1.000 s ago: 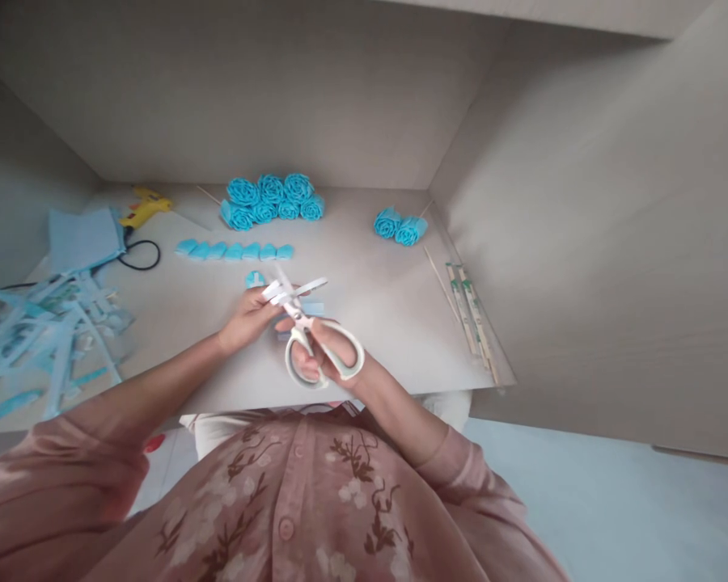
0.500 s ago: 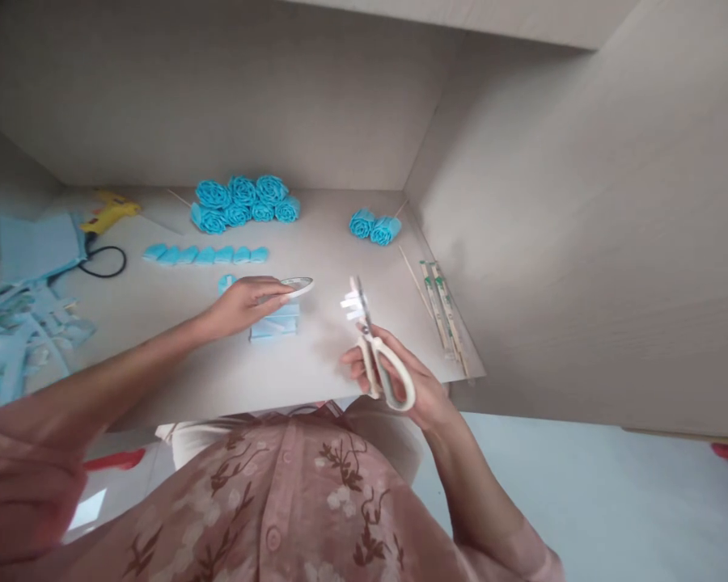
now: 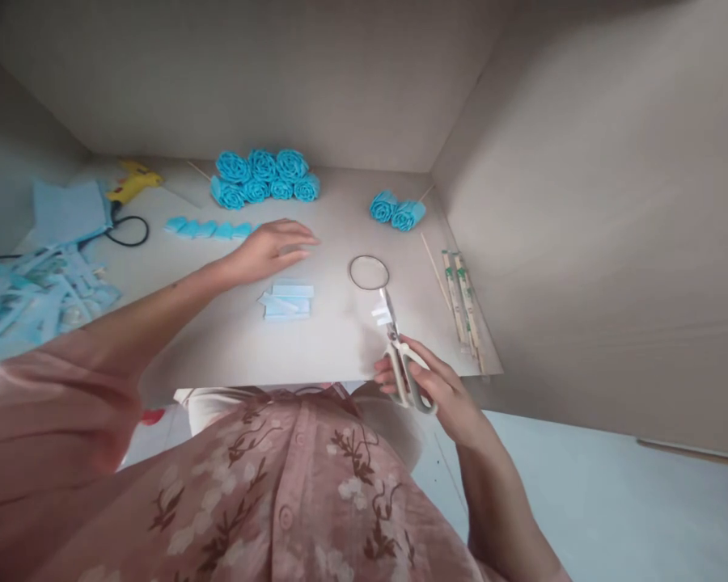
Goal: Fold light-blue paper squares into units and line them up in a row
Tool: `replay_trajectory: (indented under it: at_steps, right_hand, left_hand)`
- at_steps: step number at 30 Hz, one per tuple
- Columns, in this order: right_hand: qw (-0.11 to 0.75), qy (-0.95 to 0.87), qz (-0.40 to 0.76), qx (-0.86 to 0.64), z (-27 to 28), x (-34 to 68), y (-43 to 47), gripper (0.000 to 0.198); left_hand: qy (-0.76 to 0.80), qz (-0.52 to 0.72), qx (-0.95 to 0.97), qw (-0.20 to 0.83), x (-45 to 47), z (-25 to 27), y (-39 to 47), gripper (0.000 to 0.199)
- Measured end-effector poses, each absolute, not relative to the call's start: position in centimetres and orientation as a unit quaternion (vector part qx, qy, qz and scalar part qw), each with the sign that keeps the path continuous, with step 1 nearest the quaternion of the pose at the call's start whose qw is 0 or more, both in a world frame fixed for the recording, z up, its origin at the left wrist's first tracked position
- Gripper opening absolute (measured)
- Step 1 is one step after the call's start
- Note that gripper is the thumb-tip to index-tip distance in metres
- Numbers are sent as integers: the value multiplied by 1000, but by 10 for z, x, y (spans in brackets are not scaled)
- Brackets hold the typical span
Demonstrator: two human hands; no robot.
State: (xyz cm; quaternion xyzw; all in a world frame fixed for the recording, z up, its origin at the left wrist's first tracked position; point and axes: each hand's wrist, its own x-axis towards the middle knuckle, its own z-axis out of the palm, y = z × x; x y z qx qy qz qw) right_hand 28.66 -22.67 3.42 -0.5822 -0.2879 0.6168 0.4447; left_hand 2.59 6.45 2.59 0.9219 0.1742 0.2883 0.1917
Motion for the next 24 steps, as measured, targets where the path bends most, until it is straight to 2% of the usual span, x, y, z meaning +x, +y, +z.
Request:
replay_trajectory:
  at_steps: [4,8,12,19,24]
  right_hand:
    - [354,-369,597,-617,56,286,-219,59]
    - [303,-437,567,-629,78,276,-195,51]
    - [251,-507,497,-658,77,269,-164,43]
    - [250,-563,331,-715,41,272,-111,37]
    - [250,-573,244,-741,11,283,-108,31]
  left_hand:
    - [197,266,926,185,-18,12,46,33]
    - [179,247,934,187,-33,9,25,31]
    - [168,216,945,178,-36,5,13,30]
    - [164,206,949,172,-37,-10,10,28]
    - [184,205,950,148,-33,-13,5,28]
